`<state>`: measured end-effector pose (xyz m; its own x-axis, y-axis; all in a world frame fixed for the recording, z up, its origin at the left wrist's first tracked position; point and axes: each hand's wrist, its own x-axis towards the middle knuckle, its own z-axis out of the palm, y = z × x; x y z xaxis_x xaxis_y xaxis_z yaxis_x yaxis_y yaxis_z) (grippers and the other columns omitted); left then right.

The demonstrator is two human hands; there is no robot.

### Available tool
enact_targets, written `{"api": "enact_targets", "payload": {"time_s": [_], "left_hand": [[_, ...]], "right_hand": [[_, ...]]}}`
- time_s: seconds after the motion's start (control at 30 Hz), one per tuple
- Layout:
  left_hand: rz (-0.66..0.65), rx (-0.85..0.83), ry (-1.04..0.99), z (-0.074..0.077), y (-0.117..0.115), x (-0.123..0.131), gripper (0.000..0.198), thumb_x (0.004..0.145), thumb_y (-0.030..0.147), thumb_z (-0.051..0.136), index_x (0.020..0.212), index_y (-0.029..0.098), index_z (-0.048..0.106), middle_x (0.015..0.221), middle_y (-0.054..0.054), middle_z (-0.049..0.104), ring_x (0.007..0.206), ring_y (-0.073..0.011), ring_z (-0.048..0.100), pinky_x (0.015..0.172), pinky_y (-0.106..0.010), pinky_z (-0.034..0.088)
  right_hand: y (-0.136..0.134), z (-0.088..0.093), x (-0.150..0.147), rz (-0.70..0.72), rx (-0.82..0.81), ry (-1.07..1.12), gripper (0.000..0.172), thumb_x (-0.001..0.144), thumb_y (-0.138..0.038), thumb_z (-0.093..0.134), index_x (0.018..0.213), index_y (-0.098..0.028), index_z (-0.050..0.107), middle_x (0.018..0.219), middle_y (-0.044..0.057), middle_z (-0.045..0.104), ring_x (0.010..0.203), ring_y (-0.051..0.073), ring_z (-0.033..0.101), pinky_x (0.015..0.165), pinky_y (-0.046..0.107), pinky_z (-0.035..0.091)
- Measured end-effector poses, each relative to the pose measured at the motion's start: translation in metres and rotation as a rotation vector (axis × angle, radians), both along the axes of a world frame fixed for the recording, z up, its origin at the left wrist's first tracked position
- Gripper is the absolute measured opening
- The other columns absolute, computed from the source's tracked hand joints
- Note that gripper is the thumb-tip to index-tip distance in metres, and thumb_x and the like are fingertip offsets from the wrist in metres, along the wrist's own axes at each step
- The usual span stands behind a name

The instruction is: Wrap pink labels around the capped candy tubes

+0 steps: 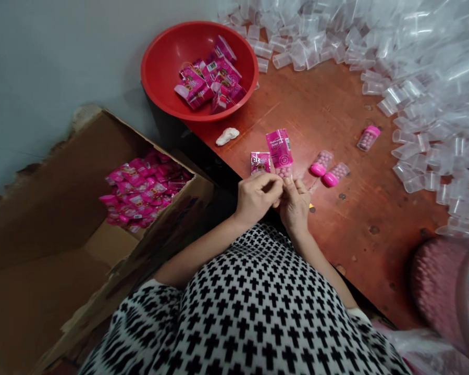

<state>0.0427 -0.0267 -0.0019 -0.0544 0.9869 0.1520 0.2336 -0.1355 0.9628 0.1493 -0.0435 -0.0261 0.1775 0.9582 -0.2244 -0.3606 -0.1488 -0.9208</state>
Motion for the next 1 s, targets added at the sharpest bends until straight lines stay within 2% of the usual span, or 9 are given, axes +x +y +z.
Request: {"api": "enact_targets", "payload": {"time_s": [0.1, 0.2, 0.3, 0.37, 0.43, 0.67, 0.8, 0.9, 1.0], "left_hand": [[0.069, -0.173, -0.273, -0.008, 0.008, -0.005, 0.023, 0.079, 0.041, 0.065, 0.077, 0.018, 0.068, 0.067, 0.000, 0.067, 0.061, -0.0116, 0.062, 0.064, -0.024, 0.051], [-0.054, -0.331, -0.552, -0.012, 0.017, -0.006, 0.038, 0.074, 0.053, 0.070, 0.076, 0.016, 0.064, 0.067, -0.002, 0.067, 0.055, -0.0114, 0.061, 0.055, -0.024, 0.051], [-0.122, -0.447, -0.702, -0.009, 0.019, 0.000, 0.044, 0.070, 0.057, 0.073, 0.065, 0.017, 0.056, 0.053, 0.000, 0.059, 0.038, -0.0092, 0.049, 0.038, -0.023, 0.041], [-0.115, -0.485, -0.748, -0.006, 0.018, 0.003, 0.044, 0.068, 0.055, 0.074, 0.062, 0.017, 0.054, 0.049, 0.000, 0.057, 0.034, -0.0086, 0.045, 0.033, -0.023, 0.037], [-0.129, -0.514, -0.754, -0.005, 0.019, 0.003, 0.043, 0.067, 0.053, 0.076, 0.062, 0.016, 0.056, 0.049, 0.000, 0.057, 0.035, -0.0093, 0.047, 0.033, -0.023, 0.036], [-0.242, -0.566, -0.654, -0.005, 0.020, -0.005, 0.035, 0.065, 0.044, 0.079, 0.059, 0.015, 0.060, 0.051, -0.002, 0.059, 0.043, -0.0128, 0.056, 0.040, -0.025, 0.046], [-0.160, -0.522, -0.708, -0.002, 0.015, 0.000, 0.035, 0.066, 0.044, 0.079, 0.059, 0.015, 0.060, 0.049, -0.001, 0.058, 0.041, -0.0113, 0.053, 0.038, -0.025, 0.044], [-0.064, -0.519, -0.836, 0.001, 0.013, 0.005, 0.034, 0.064, 0.041, 0.082, 0.059, 0.015, 0.061, 0.053, -0.001, 0.060, 0.039, -0.0093, 0.051, 0.036, -0.024, 0.042], [-0.014, -0.562, -0.960, 0.002, 0.013, 0.009, 0.029, 0.060, 0.034, 0.086, 0.061, 0.013, 0.065, 0.059, -0.004, 0.065, 0.049, -0.0105, 0.059, 0.042, -0.021, 0.045]], "right_hand": [[-0.002, 0.001, 0.001, 0.045, -0.010, 0.001, 0.024, 0.085, -0.044, 0.062, 0.083, -0.022, 0.054, 0.059, -0.007, 0.059, 0.042, 0.006, 0.053, 0.038, 0.016, 0.042], [-0.005, 0.002, -0.001, 0.082, -0.011, -0.015, 0.025, 0.085, -0.045, 0.062, 0.085, -0.021, 0.055, 0.062, -0.006, 0.062, 0.042, 0.006, 0.054, 0.038, 0.016, 0.044], [-0.007, 0.004, -0.003, 0.132, -0.009, -0.035, 0.027, 0.085, -0.046, 0.062, 0.087, -0.020, 0.056, 0.064, -0.005, 0.063, 0.043, 0.006, 0.055, 0.040, 0.017, 0.047], [-0.008, 0.006, -0.003, 0.148, -0.005, -0.055, 0.027, 0.084, -0.047, 0.063, 0.086, -0.020, 0.056, 0.064, -0.006, 0.063, 0.043, 0.006, 0.055, 0.042, 0.017, 0.049], [-0.008, 0.008, -0.003, 0.154, -0.007, -0.068, 0.028, 0.083, -0.048, 0.064, 0.086, -0.021, 0.056, 0.062, -0.006, 0.063, 0.042, 0.006, 0.054, 0.041, 0.017, 0.049], [-0.007, 0.005, 0.002, 0.170, -0.037, 0.026, 0.031, 0.081, -0.049, 0.066, 0.083, -0.020, 0.056, 0.060, -0.007, 0.062, 0.040, 0.006, 0.055, 0.035, 0.015, 0.044], [-0.005, 0.006, 0.003, 0.204, -0.039, 0.054, 0.030, 0.081, -0.048, 0.066, 0.085, -0.020, 0.056, 0.060, -0.006, 0.062, 0.040, 0.006, 0.055, 0.036, 0.016, 0.046], [-0.006, 0.009, 0.002, 0.185, 0.022, -0.095, 0.025, 0.085, -0.045, 0.063, 0.085, -0.021, 0.057, 0.061, -0.006, 0.061, 0.043, 0.006, 0.057, 0.039, 0.016, 0.047], [-0.011, 0.010, 0.002, 0.075, 0.139, -0.377, 0.016, 0.090, -0.036, 0.060, 0.084, -0.021, 0.056, 0.060, -0.007, 0.059, 0.046, 0.004, 0.056, 0.044, 0.013, 0.047]]}}
